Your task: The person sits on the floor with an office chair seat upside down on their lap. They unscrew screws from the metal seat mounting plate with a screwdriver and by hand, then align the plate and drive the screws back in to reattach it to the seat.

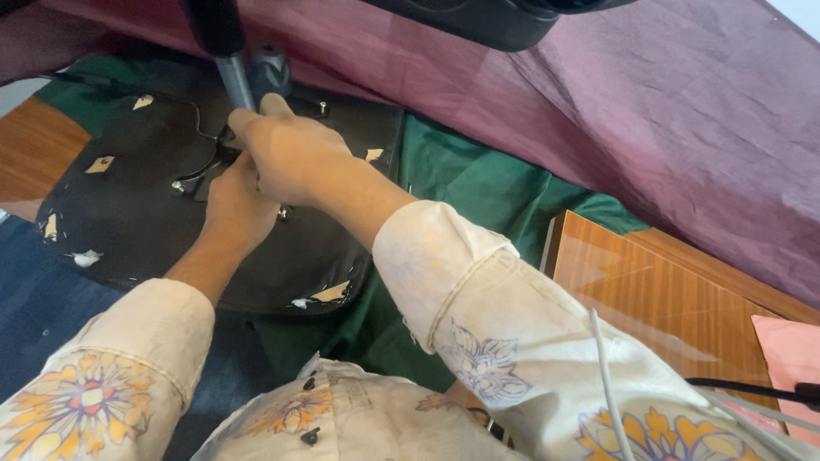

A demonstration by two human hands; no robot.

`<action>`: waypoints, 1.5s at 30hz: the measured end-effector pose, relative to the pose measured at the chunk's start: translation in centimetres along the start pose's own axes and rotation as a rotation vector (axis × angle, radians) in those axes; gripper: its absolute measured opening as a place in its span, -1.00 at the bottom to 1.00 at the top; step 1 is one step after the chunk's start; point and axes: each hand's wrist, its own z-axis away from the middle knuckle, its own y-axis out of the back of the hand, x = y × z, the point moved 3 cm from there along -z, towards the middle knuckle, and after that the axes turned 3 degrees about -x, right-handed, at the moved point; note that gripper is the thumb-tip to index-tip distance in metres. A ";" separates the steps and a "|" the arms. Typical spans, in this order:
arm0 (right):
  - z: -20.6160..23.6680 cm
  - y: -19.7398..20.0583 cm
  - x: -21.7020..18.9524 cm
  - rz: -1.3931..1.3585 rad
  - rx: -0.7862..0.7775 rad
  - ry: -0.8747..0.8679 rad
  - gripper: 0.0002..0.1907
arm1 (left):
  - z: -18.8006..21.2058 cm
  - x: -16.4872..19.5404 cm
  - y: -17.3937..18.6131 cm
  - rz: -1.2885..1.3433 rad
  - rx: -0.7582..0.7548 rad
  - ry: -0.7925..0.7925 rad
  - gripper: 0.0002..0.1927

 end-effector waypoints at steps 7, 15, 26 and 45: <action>0.1 0.0 -0.2 0.047 0.024 -0.052 -0.60 | -0.5 -1.3 -0.9 0.039 0.052 -0.074 -0.59; 0.3 0.0 -0.6 -0.008 0.032 -0.002 -0.59 | -1.5 -2.5 -1.8 -0.124 -0.007 -0.090 -0.59; -0.1 -0.4 -0.1 -0.002 -0.015 -0.014 -0.41 | 0.5 -8.4 -5.2 -0.082 -0.278 0.035 -0.24; 0.1 -0.3 0.0 -0.024 0.017 -0.072 -0.30 | -0.4 -8.5 -5.4 -0.276 -0.402 0.098 -0.10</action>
